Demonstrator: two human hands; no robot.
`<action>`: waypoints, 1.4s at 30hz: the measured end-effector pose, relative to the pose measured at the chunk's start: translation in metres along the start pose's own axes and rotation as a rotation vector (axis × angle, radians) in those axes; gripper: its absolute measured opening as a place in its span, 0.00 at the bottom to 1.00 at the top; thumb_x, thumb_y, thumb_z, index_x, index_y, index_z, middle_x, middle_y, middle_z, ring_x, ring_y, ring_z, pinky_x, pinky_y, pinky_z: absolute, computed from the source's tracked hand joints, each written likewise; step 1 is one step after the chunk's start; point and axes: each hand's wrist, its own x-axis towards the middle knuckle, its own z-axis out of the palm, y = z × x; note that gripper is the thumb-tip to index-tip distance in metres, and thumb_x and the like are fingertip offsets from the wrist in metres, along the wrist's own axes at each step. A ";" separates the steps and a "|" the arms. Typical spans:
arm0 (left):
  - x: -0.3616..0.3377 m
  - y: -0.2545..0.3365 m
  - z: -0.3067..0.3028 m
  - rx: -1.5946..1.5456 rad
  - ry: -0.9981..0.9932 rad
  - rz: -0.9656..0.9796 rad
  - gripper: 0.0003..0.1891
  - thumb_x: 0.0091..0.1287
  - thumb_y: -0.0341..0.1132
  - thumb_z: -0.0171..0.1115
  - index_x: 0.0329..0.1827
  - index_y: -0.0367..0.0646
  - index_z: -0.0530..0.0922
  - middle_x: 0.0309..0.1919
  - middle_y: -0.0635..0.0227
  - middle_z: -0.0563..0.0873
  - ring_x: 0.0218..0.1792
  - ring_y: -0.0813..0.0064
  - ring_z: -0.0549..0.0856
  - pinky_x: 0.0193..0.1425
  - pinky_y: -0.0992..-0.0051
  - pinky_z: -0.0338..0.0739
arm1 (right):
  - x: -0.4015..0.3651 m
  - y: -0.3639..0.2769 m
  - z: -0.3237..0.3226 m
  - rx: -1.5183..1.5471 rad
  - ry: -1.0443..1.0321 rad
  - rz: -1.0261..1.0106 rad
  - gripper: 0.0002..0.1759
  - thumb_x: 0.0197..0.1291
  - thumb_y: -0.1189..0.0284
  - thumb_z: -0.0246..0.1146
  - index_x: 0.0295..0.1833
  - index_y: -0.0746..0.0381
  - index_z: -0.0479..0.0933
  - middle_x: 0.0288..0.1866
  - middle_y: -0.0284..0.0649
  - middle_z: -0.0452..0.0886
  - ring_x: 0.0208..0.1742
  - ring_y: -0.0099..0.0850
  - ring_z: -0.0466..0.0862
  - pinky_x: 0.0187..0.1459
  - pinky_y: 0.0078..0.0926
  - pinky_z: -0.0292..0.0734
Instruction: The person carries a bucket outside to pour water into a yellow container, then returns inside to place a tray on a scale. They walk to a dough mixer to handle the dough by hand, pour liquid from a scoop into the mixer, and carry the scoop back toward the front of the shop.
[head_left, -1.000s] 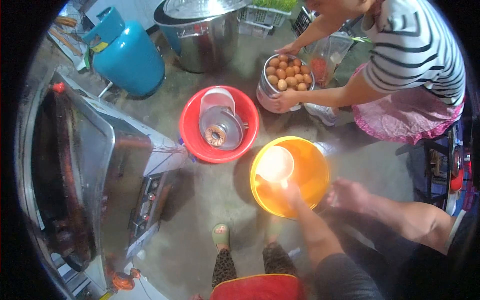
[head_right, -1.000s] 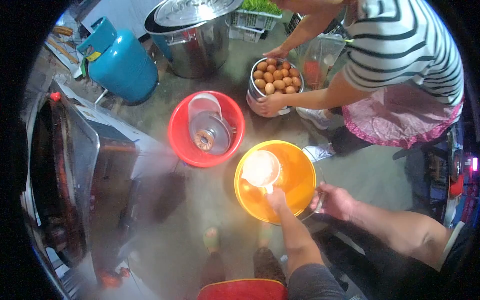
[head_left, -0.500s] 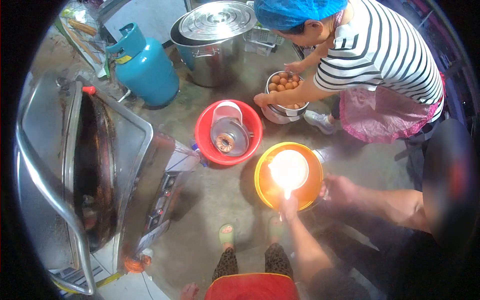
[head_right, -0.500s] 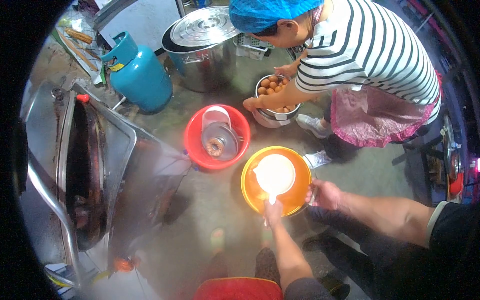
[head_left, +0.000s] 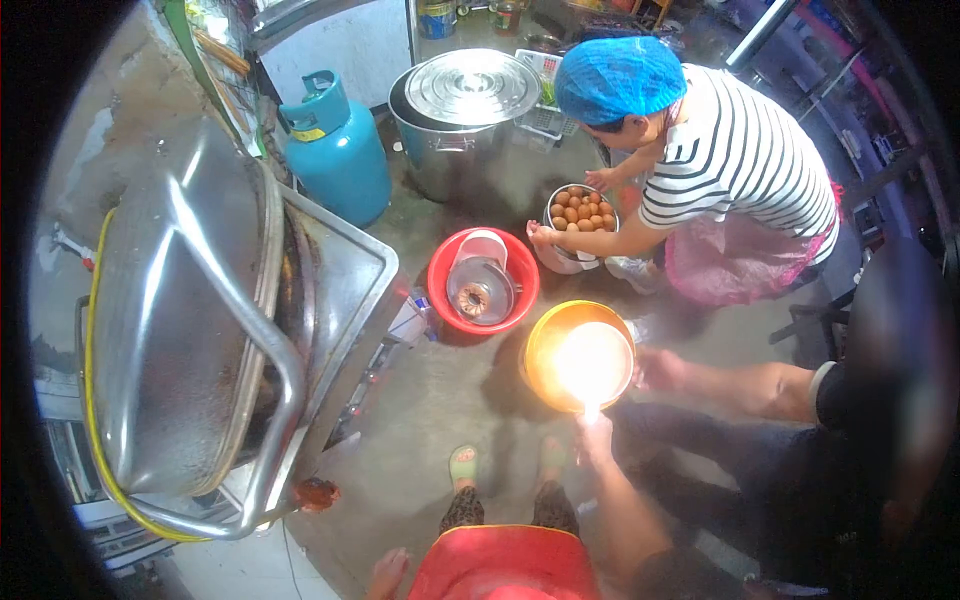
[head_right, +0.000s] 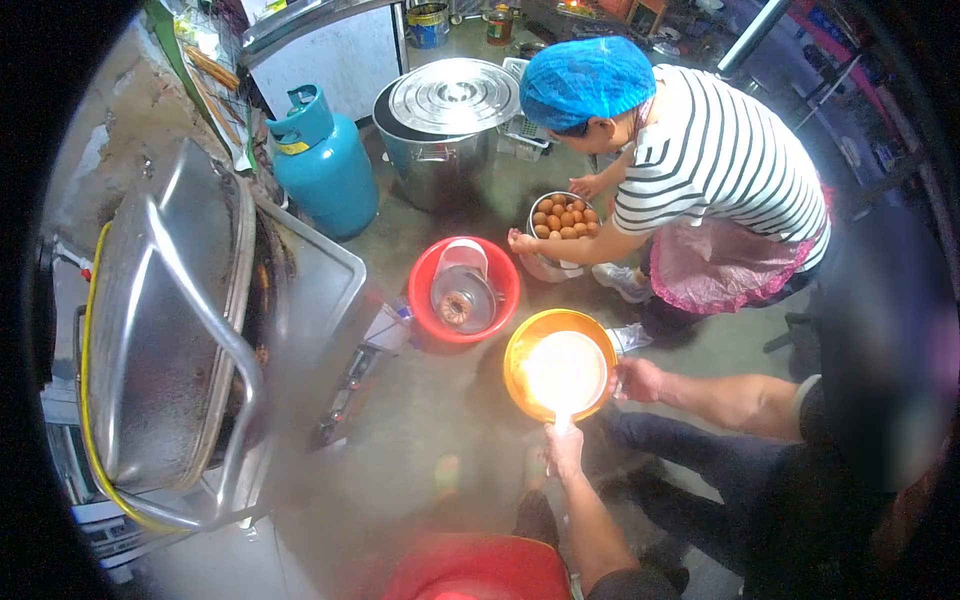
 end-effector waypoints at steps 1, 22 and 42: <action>0.001 0.002 -0.003 -0.026 0.039 -0.046 0.11 0.57 0.39 0.48 0.30 0.41 0.74 0.23 0.70 0.77 0.25 0.79 0.75 0.27 0.80 0.68 | -0.005 -0.002 0.000 0.003 0.007 -0.005 0.09 0.47 0.69 0.57 0.27 0.65 0.70 0.14 0.33 0.67 0.11 0.22 0.66 0.12 0.22 0.59; -0.011 -0.118 -0.036 -0.397 0.102 0.307 0.07 0.56 0.33 0.52 0.34 0.41 0.72 0.22 0.74 0.76 0.21 0.82 0.73 0.22 0.84 0.65 | -0.110 -0.079 -0.026 -0.224 -0.146 -0.139 0.11 0.44 0.69 0.56 0.22 0.66 0.66 0.12 0.35 0.66 0.11 0.25 0.66 0.14 0.26 0.62; -0.144 -0.189 0.082 -0.206 0.279 0.298 0.06 0.55 0.33 0.51 0.32 0.42 0.72 0.24 0.72 0.75 0.24 0.81 0.74 0.22 0.84 0.67 | -0.123 -0.051 -0.019 -0.469 -0.484 -0.456 0.10 0.42 0.71 0.58 0.28 0.68 0.69 0.21 0.44 0.72 0.20 0.32 0.72 0.25 0.31 0.67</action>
